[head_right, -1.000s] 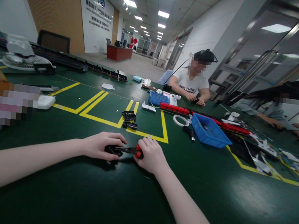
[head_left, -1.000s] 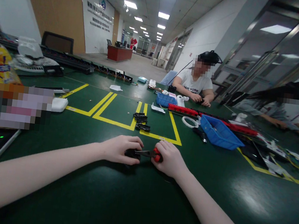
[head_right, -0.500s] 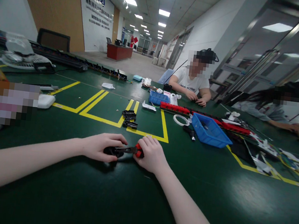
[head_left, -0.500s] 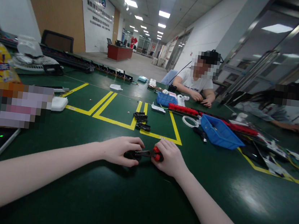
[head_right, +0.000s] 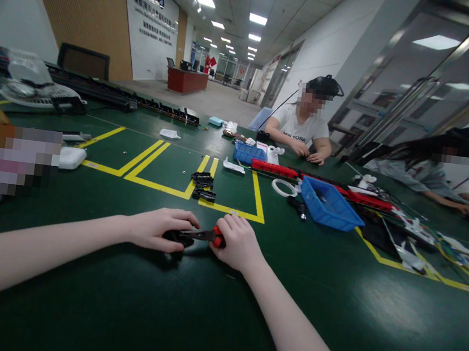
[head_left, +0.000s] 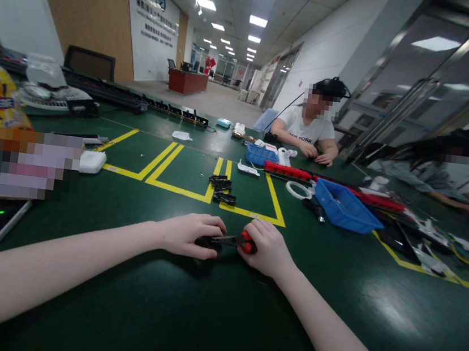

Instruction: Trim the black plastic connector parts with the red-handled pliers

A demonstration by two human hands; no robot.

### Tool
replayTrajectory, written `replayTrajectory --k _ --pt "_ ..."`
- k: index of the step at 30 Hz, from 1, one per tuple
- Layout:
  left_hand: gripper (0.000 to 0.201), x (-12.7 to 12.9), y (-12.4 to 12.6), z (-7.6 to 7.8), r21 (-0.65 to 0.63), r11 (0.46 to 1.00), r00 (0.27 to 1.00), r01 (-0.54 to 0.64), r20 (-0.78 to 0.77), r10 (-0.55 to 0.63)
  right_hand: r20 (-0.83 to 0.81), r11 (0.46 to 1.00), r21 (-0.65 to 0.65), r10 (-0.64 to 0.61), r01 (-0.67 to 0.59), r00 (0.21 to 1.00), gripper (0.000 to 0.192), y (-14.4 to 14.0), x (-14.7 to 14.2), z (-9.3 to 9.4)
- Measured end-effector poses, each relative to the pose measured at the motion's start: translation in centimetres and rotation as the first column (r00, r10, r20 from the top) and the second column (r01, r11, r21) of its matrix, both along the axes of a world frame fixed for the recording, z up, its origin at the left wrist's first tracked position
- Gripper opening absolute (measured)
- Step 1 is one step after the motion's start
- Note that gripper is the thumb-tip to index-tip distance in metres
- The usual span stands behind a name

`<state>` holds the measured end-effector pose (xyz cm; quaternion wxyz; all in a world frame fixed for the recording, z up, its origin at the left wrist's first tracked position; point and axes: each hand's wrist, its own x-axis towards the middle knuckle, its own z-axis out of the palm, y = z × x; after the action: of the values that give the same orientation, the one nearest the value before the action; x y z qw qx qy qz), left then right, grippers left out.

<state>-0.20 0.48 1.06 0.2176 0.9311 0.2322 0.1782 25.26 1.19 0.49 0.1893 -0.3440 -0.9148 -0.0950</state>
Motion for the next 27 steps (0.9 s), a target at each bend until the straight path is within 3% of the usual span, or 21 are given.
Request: replayTrajectory --k 11,20,27 --pt "0.03 0.2 -0.1 0.0 0.017 1.0 0.999 -0.008 -0.047 0.009 0.02 1.0 0.02 -0.021 0.021 1.0 0.018 0.1 -0.1 0.1" --pt "0.051 0.2 0.0 -1.1 0.14 0.989 0.996 -0.054 -0.065 0.064 -0.013 0.999 0.017 -0.036 0.037 0.999 0.022 0.1 0.0 -0.1" --pt "0.078 0.1 0.1 -1.8 0.136 0.976 0.982 -0.169 -0.061 0.179 -0.024 0.998 0.018 -0.051 0.052 0.998 0.022 0.2 0.1 -0.2"
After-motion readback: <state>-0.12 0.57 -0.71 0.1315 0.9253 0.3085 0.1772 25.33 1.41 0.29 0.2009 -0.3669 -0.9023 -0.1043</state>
